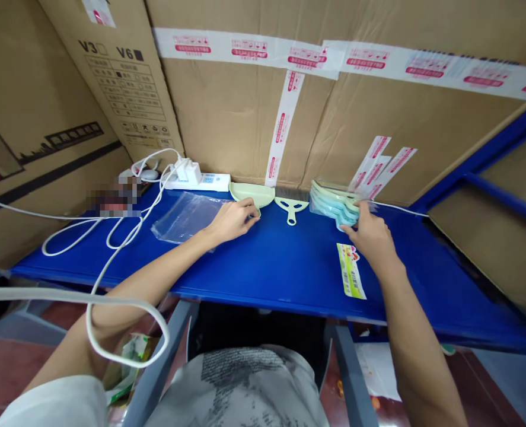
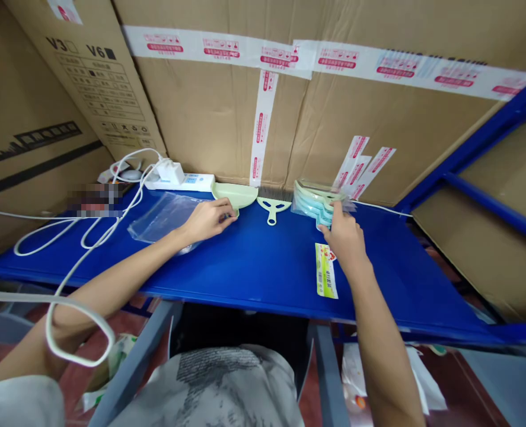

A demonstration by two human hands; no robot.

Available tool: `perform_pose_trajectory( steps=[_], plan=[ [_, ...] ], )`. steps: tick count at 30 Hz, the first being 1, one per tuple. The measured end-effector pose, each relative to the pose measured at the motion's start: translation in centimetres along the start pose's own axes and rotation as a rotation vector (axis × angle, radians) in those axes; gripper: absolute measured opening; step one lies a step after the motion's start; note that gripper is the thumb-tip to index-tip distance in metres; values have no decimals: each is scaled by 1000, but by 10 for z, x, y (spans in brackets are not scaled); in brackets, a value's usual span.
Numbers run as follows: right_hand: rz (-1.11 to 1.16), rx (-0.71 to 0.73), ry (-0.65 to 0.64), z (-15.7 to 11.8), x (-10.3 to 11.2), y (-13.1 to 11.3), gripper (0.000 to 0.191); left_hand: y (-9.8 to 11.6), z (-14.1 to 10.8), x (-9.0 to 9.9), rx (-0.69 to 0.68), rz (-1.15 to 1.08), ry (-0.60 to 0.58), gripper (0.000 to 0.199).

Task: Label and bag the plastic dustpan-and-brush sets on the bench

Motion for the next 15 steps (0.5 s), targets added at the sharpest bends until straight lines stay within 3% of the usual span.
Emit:
perform_pose_trajectory(
  steps=[2,5,8,10,12,15],
  plan=[
    [-44,-5,96,-5,17,-15,58,1,0,-1,-7,10,-19,19],
    [-60,119,191,-3,26,-55,43,-1,2,-4,0,39,-53,22],
    [-99,356,-100,14,-1,-99,35,-2,2,-5,4,83,-63,25],
    [-100,461,-257,27,-25,-115,36,-2,2,-4,-3,93,-61,23],
    [-43,553,-341,37,-44,-119,27,-1,2,-2,-12,88,-53,23],
    [68,649,-369,42,-59,-112,15,-2,2,1,-12,82,-38,29]
  ],
)
Point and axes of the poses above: each hand's wrist, its own z-axis towards the middle knuckle, its own x-axis out of the back of the hand, y = z × x, the point moved 3 cm from there along z, towards the middle knuckle, and after that the axes turned 14 degrees about -y, right-handed, at the moved point
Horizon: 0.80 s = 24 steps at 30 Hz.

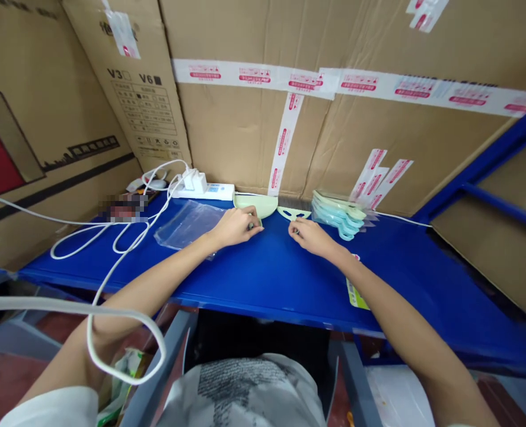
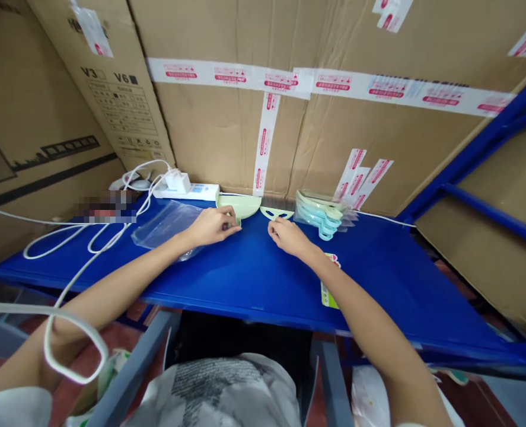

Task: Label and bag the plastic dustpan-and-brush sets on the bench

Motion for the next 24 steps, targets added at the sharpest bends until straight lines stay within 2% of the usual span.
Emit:
perform_pose_trajectory(
  steps=[5,7,9,11,14,15,18,21,24],
  plan=[
    [118,18,114,-14,5,9,28,-6,0,2,62,-42,65,45],
    [134,-4,204,-21,14,11,23,-8,0,2,98,-55,74,47],
    [150,-29,352,-29,28,16,14,-10,0,2,129,-65,64,47],
    [180,-56,553,-41,42,23,17,-12,0,2,146,-79,50,40],
    [247,-131,864,-61,60,36,25,-17,0,1,170,-137,56,11],
    [285,-156,945,-67,64,41,29,-20,0,0,184,-172,64,12],
    [461,-203,1120,-76,68,63,39,-30,1,-6,217,-281,64,35],
    [704,-186,1180,-71,63,86,41,-36,3,-12,189,-320,6,49],
    [941,-135,1129,-61,55,101,43,-37,3,-13,144,-350,-24,62]
  ],
)
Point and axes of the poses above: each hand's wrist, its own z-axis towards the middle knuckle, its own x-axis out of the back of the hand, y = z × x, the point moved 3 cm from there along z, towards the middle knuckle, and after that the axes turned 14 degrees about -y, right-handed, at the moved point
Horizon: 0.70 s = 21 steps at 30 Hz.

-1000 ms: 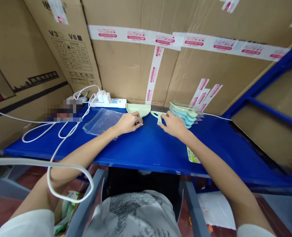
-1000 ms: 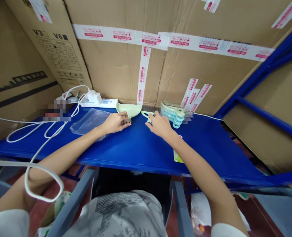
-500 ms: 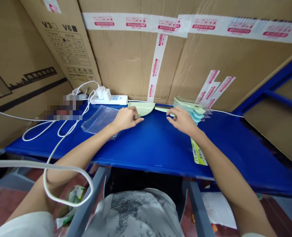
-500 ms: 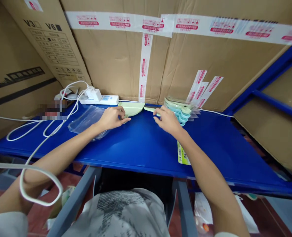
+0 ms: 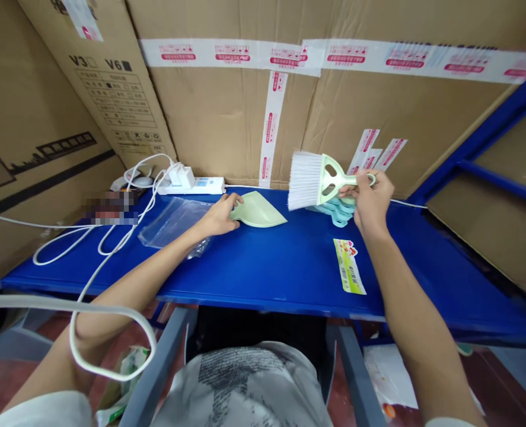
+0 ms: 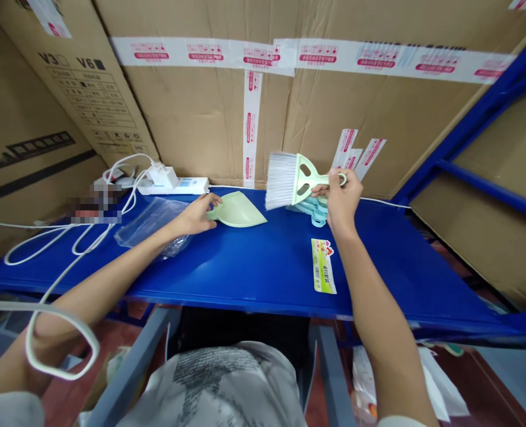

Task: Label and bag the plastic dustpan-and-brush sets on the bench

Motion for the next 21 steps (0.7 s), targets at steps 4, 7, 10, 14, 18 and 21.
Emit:
perform_pose_trajectory(
  steps=[4,7,10,14,18,21],
  plan=[
    [151,-82,-77,-2,-6,4,46,9,-2,2,-99,-36,-15,75],
    [194,-155,-141,-11,-17,-3,41,19,-3,1,-206,-62,-17,78],
    [231,-219,-200,-24,-35,-13,39,23,-3,-3,-213,-169,-31,84],
    [309,-232,-326,-43,-59,-26,42,21,-3,-13,-139,-310,-81,89],
    [318,-147,-504,-57,-76,-32,49,22,-3,-19,-164,-388,-135,88],
    [148,-92,-617,-62,-80,-30,62,24,-3,-19,-209,-412,-164,86]
  ],
)
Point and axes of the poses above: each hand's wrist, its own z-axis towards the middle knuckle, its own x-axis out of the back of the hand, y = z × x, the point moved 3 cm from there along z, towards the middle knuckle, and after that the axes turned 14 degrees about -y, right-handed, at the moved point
